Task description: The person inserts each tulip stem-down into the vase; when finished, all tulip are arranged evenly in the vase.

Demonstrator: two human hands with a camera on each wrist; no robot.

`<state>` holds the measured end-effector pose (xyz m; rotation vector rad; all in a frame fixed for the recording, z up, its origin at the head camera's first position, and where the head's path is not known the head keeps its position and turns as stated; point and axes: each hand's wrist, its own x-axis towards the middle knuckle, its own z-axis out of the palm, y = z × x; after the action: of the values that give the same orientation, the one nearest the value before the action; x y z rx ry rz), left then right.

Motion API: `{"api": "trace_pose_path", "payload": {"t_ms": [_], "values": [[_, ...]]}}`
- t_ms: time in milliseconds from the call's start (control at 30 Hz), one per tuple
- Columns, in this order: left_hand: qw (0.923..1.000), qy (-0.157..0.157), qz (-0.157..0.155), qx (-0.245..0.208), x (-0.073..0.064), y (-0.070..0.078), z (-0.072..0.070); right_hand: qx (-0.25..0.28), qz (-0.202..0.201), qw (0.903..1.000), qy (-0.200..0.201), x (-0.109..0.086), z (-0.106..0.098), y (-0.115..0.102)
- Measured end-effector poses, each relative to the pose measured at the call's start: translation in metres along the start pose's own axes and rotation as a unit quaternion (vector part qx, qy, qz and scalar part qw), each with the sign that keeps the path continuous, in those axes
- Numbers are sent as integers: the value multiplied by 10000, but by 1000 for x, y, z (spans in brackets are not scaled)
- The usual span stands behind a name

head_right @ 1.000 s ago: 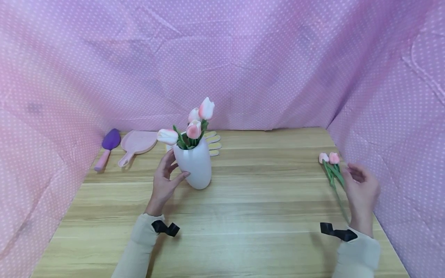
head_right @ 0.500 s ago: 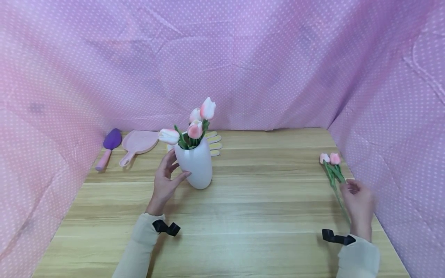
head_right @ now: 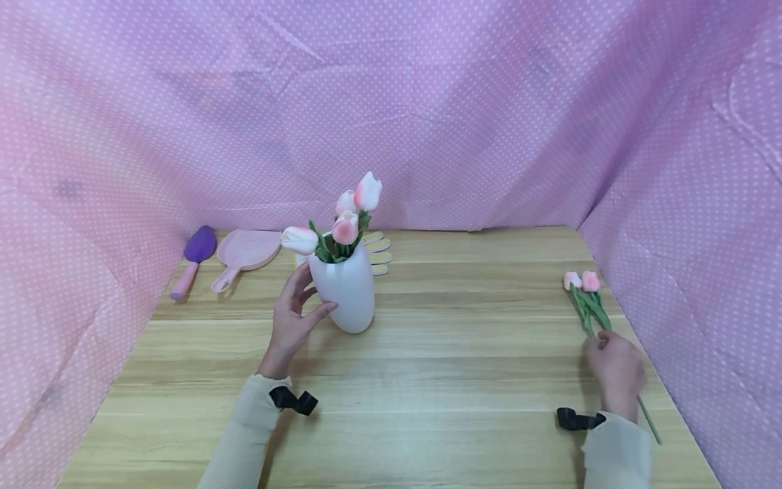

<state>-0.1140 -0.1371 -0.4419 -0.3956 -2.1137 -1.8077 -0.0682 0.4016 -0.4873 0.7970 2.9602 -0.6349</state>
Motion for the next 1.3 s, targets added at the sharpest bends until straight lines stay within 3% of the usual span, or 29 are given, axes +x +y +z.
{"api": "trace_pose_path", "payload": {"t_ms": [467, 1000, 1300], "values": [[9999, 0, -138, 3, 0, 2, 0, -377, 458, 9966, -573, 5, -2, -10], [9998, 16, -205, -33, -1, 3, 1, -497, 191, 9973, -513, 9, -7, -10], [9998, 5, -170, -46, -1, 3, 0, -169, -394, 9990, -110, 5, -12, -11]]}}
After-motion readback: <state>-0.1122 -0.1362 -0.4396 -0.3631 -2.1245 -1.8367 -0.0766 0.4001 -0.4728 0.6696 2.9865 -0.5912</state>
